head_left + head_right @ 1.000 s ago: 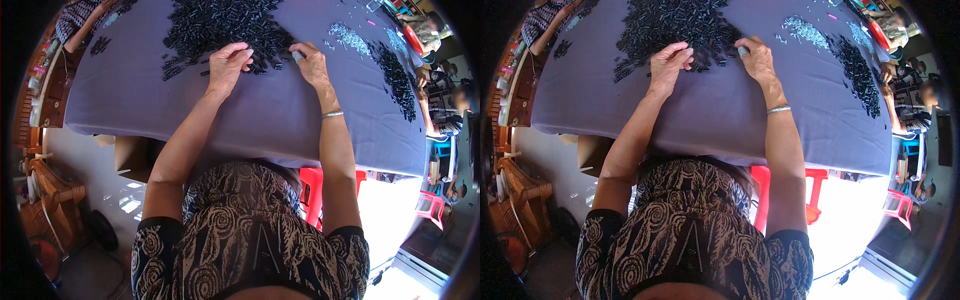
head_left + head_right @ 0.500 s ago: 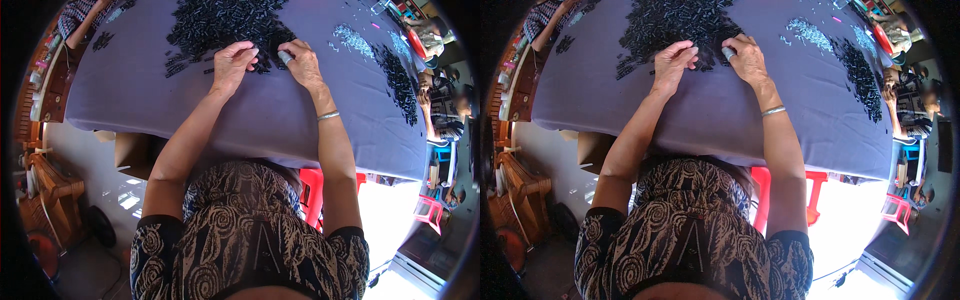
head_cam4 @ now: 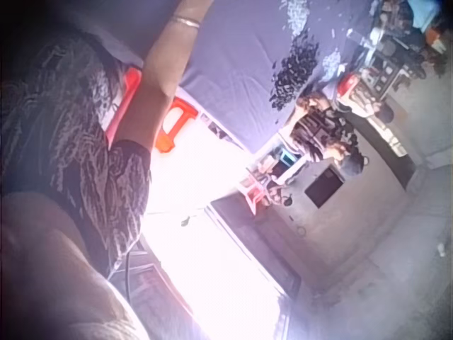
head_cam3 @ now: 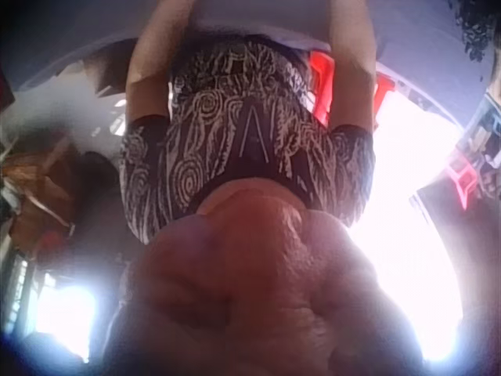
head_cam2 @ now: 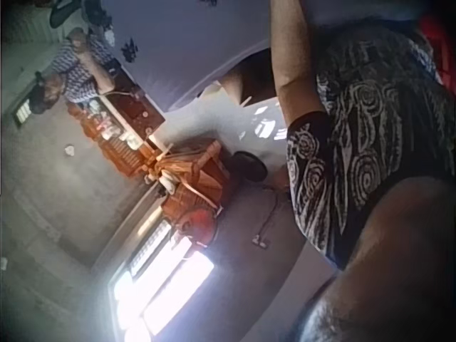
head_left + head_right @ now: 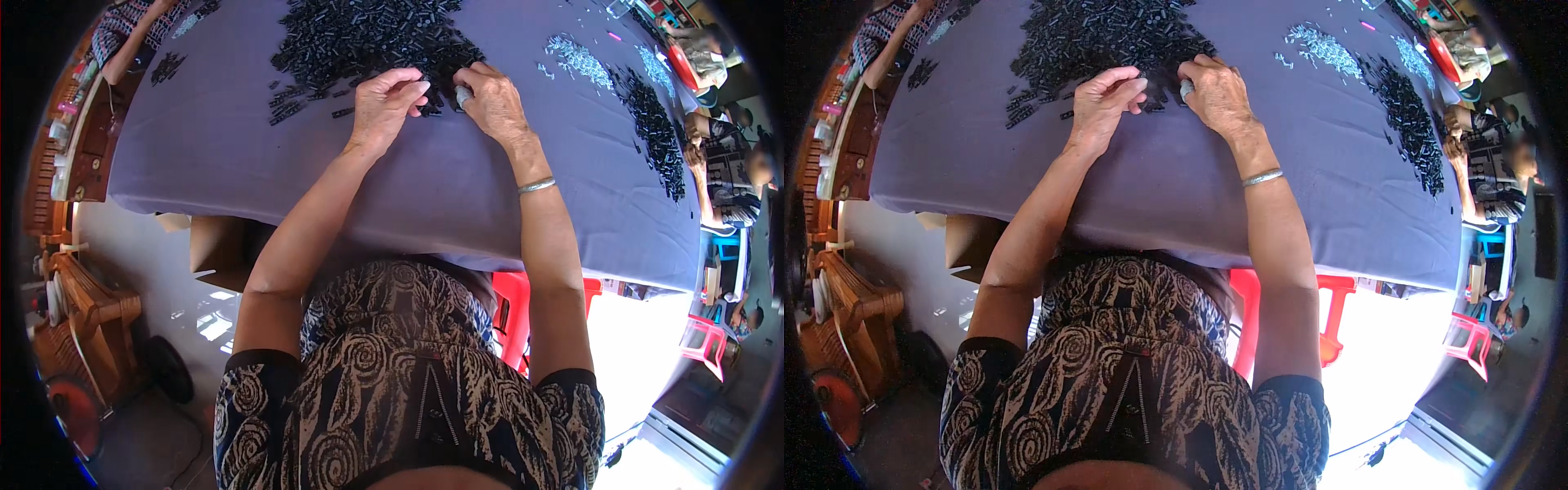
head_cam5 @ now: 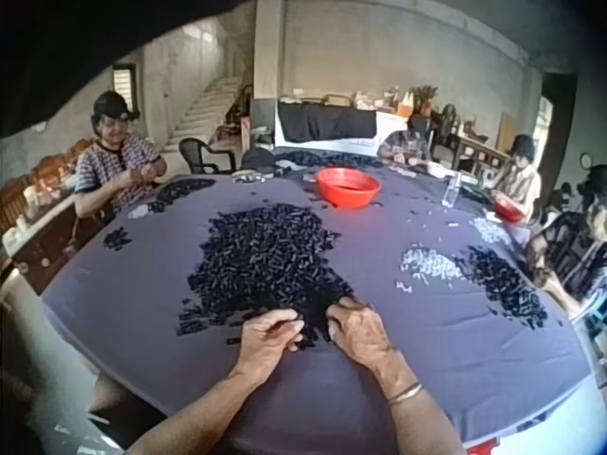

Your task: Sorting small black plastic components on a table covered with a grey cloth.

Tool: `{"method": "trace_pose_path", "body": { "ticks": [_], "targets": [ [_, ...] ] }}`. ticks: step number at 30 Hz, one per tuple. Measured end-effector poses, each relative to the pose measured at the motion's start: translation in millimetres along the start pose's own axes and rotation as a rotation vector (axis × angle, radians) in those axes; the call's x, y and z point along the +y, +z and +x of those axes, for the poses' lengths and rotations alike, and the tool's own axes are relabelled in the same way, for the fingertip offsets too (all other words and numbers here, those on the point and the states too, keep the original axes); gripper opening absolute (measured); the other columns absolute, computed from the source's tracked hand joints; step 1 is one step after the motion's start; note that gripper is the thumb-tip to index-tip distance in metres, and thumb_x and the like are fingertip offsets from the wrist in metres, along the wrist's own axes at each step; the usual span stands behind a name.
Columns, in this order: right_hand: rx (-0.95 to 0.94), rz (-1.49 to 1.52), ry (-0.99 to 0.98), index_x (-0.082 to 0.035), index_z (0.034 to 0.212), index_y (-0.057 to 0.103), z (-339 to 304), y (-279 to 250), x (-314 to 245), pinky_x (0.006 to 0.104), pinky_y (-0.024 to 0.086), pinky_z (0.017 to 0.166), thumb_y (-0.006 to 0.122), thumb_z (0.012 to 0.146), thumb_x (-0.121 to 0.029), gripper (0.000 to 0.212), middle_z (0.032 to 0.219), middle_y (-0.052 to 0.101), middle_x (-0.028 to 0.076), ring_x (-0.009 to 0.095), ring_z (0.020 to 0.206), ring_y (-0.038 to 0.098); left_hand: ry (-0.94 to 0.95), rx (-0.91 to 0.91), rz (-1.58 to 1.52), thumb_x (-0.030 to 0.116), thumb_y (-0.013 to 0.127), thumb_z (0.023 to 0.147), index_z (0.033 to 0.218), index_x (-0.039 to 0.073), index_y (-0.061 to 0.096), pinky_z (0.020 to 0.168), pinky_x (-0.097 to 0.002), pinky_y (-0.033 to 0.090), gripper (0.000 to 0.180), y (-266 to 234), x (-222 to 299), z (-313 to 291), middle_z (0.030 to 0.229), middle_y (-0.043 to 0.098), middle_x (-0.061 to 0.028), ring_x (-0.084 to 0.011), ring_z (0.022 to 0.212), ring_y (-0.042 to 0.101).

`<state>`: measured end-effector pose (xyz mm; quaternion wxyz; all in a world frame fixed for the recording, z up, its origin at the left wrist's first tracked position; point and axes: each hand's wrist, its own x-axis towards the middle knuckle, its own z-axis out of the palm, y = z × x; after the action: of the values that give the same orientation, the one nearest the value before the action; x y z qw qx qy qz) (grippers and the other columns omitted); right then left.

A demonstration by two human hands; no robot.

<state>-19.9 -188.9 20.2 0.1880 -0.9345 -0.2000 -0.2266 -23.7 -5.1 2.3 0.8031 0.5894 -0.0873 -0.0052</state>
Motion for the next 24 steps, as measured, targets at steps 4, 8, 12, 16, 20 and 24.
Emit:
{"method": "trace_pose_path", "body": {
  "ticks": [4, 8, 12, 16, 20, 24],
  "targets": [
    [-0.012, 0.037, 0.079, -0.009, 0.088, 0.064, -1, -1, 0, 0.0377, 0.049, 0.072, 0.059, 0.074, -0.001, 0.017, 0.086, 0.059, 0.010, 0.031, 0.081, 0.060, -0.026, -0.062, 0.022, 0.004, 0.067, 0.079, 0.098, 0.000, 0.064, 0.055, -0.0234, 0.049, 0.019, 1, 1, -2, 0.080, 0.063, -0.0055, -0.0114, 0.065, 0.060],
    [0.105, 0.387, 0.179, -0.006, 0.096, 0.065, -3, -4, 0, 0.0293, 0.050, 0.066, 0.057, 0.080, 0.002, 0.020, 0.086, 0.061, 0.010, 0.023, 0.075, 0.062, -0.037, -0.086, 0.037, 0.004, 0.067, 0.080, 0.098, 0.000, 0.064, 0.055, -0.0234, 0.049, 0.019, 4, 3, -3, 0.080, 0.063, -0.0056, -0.0115, 0.065, 0.060],
    [0.040, 1.030, 0.357, -0.004, 0.095, 0.065, -5, -4, -5, 0.0247, 0.050, 0.064, 0.059, 0.082, 0.000, 0.016, 0.087, 0.063, 0.004, 0.014, 0.073, 0.060, -0.011, -0.139, 0.034, 0.004, 0.067, 0.080, 0.098, 0.000, 0.065, 0.055, -0.0233, 0.048, 0.019, 3, 2, -4, 0.081, 0.064, -0.0058, -0.0116, 0.066, 0.060],
    [0.017, 1.426, 0.459, -0.005, 0.094, 0.066, -8, -11, -13, 0.0209, 0.050, 0.064, 0.062, 0.083, -0.004, 0.012, 0.087, 0.062, 0.001, 0.008, 0.074, 0.058, 0.009, -0.153, 0.061, 0.005, 0.068, 0.080, 0.099, 0.000, 0.065, 0.056, -0.0233, 0.048, 0.020, 3, 0, -5, 0.083, 0.064, -0.0063, -0.0116, 0.067, 0.060],
    [-0.014, 1.469, 0.436, -0.006, 0.094, 0.066, -8, -6, -11, 0.0200, 0.050, 0.063, 0.063, 0.083, -0.006, 0.012, 0.085, 0.062, 0.001, 0.007, 0.071, 0.056, 0.002, -0.154, 0.061, 0.005, 0.067, 0.080, 0.099, 0.000, 0.065, 0.056, -0.0233, 0.048, 0.019, 4, 0, -6, 0.085, 0.065, -0.0065, -0.0116, 0.068, 0.061],
    [-0.039, 1.380, 0.404, -0.006, 0.095, 0.066, -9, -2, -8, 0.0196, 0.049, 0.062, 0.062, 0.084, -0.007, 0.012, 0.085, 0.062, 0.000, 0.007, 0.070, 0.055, 0.072, -0.169, 0.071, 0.007, 0.067, 0.081, 0.098, 0.002, 0.065, 0.054, -0.0206, 0.048, 0.018, 4, -6, -5, 0.080, 0.064, -0.0044, -0.0094, 0.067, 0.061]
  ]
}}
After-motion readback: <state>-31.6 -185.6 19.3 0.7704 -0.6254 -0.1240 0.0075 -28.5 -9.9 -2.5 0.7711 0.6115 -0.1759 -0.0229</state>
